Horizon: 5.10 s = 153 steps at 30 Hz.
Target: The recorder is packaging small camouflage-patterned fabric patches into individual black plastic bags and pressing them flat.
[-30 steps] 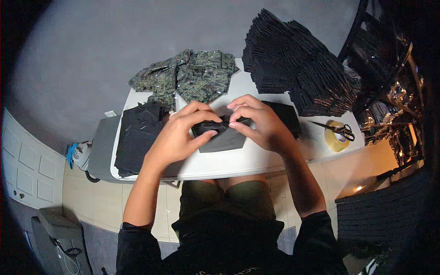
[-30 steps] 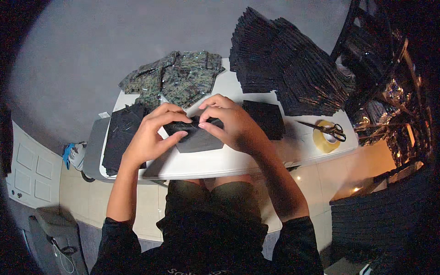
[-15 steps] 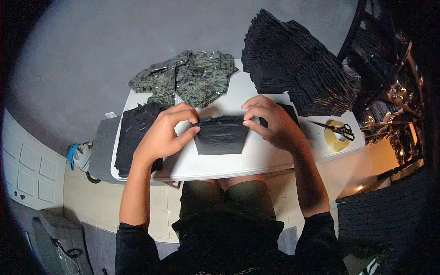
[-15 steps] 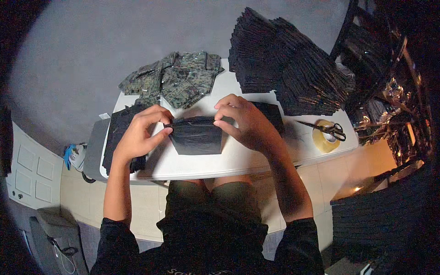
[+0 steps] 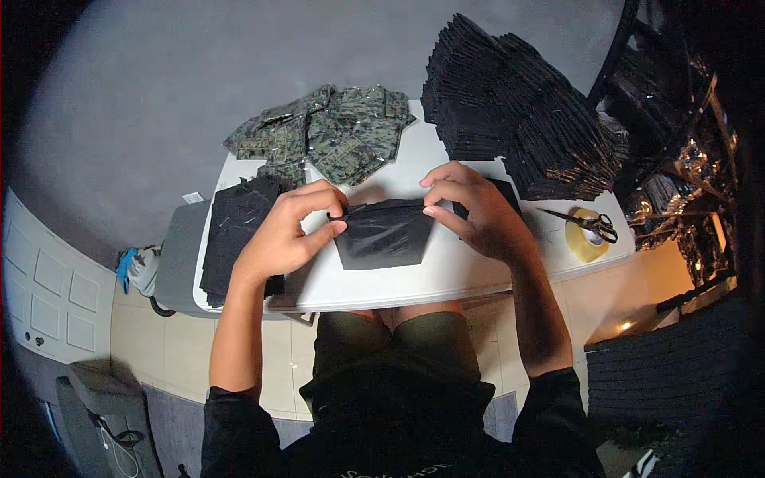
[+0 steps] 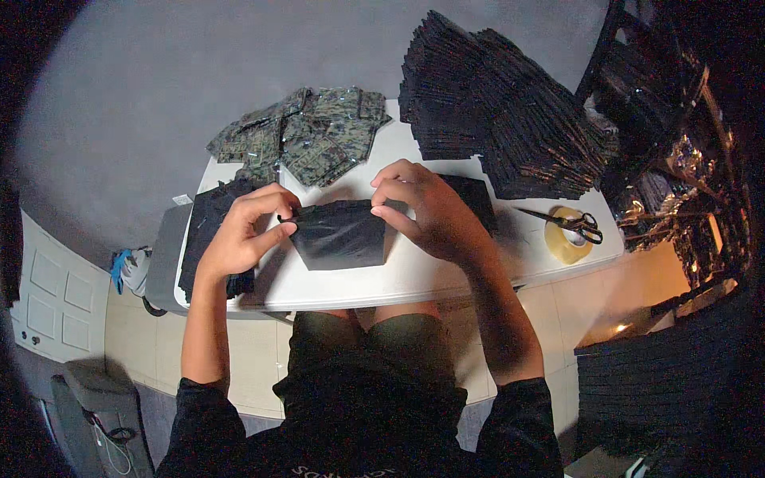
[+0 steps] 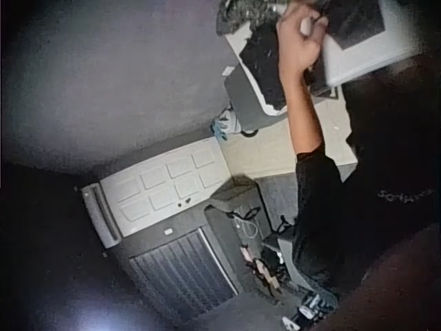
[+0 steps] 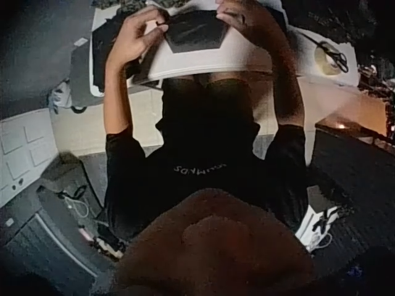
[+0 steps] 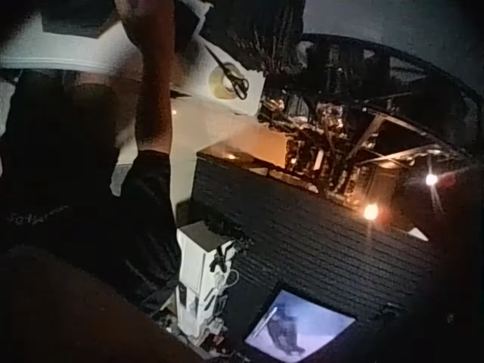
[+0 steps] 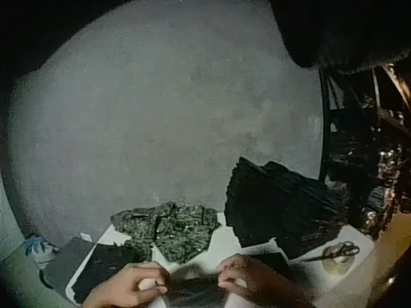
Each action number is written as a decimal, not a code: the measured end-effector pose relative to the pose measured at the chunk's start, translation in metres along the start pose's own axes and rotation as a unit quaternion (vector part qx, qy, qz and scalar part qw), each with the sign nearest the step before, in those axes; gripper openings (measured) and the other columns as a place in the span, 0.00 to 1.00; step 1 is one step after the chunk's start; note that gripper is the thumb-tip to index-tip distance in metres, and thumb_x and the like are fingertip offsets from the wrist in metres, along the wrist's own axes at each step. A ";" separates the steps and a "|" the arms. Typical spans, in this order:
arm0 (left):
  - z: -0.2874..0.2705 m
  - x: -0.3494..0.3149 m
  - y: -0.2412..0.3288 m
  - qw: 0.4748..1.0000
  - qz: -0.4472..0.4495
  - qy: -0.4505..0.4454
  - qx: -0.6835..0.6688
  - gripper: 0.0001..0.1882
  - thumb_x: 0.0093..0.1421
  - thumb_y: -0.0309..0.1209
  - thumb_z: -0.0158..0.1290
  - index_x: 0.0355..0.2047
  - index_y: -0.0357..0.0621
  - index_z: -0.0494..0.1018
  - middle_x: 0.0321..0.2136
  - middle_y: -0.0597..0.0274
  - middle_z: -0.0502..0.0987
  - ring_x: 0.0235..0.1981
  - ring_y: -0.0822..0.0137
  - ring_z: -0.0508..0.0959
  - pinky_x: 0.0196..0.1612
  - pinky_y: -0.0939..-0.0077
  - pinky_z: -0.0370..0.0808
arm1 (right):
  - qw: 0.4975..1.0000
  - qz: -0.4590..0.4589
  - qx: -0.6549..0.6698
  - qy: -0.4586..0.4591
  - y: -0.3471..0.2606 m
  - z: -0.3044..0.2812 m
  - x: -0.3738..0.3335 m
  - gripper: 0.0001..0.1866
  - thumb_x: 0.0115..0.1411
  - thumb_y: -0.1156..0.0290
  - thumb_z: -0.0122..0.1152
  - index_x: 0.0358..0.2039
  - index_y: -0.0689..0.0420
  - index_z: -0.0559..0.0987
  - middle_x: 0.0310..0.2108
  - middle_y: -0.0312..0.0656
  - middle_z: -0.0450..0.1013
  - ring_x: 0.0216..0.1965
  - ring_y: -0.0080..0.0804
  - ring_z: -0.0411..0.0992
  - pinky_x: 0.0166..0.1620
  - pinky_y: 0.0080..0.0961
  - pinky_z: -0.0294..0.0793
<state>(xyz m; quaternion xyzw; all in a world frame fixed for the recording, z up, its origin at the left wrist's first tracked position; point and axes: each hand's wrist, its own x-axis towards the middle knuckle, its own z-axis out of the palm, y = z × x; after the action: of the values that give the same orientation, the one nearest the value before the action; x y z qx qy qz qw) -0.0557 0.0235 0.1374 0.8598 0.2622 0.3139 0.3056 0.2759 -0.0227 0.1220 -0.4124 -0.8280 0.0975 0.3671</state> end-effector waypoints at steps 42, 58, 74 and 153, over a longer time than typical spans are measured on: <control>0.105 -0.017 -0.068 0.925 -0.232 0.298 -0.043 0.22 0.82 0.40 0.53 0.32 0.36 0.76 0.21 0.60 0.67 0.27 0.72 0.66 0.34 0.68 0.67 | 0.941 0.304 0.065 0.135 0.010 0.108 -0.034 0.20 0.79 0.56 0.61 0.41 0.63 0.79 0.29 0.58 0.79 0.36 0.63 0.82 0.39 0.50 0.77; 0.141 -0.036 -0.056 0.951 -0.105 -0.031 0.290 0.47 0.75 0.59 0.49 0.80 0.33 0.59 0.80 0.41 0.59 0.83 0.38 0.52 0.81 0.29 0.49 | 0.975 0.105 -0.187 -0.061 0.015 0.160 -0.063 0.39 0.77 0.52 0.55 0.78 0.67 0.64 0.80 0.60 0.60 0.82 0.59 0.55 0.81 0.59 0.52; 0.146 -0.037 -0.062 0.950 -0.110 -0.024 0.291 0.49 0.73 0.63 0.50 0.79 0.35 0.61 0.80 0.43 0.61 0.83 0.40 0.55 0.80 0.23 0.46 | 0.973 0.095 -0.197 -0.075 0.010 0.152 -0.066 0.40 0.79 0.50 0.51 0.79 0.67 0.62 0.80 0.61 0.58 0.82 0.58 0.54 0.81 0.59 0.51; 0.074 -0.059 -0.037 0.987 -0.038 0.145 -0.051 0.40 0.55 0.09 0.58 0.69 0.41 0.70 0.49 0.61 0.85 0.65 0.59 0.80 0.74 0.60 0.69 | 0.994 -0.050 0.085 0.037 0.030 0.068 -0.054 0.36 0.48 0.84 0.78 0.59 0.50 0.80 0.62 0.45 0.78 0.61 0.47 0.77 0.64 0.44 0.76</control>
<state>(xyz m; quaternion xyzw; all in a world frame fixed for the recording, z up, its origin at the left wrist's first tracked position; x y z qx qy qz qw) -0.0526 -0.0159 0.0433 0.7780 0.3199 0.4366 0.3190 0.2683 -0.0348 0.0308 -0.3416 -0.8218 0.1336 0.4359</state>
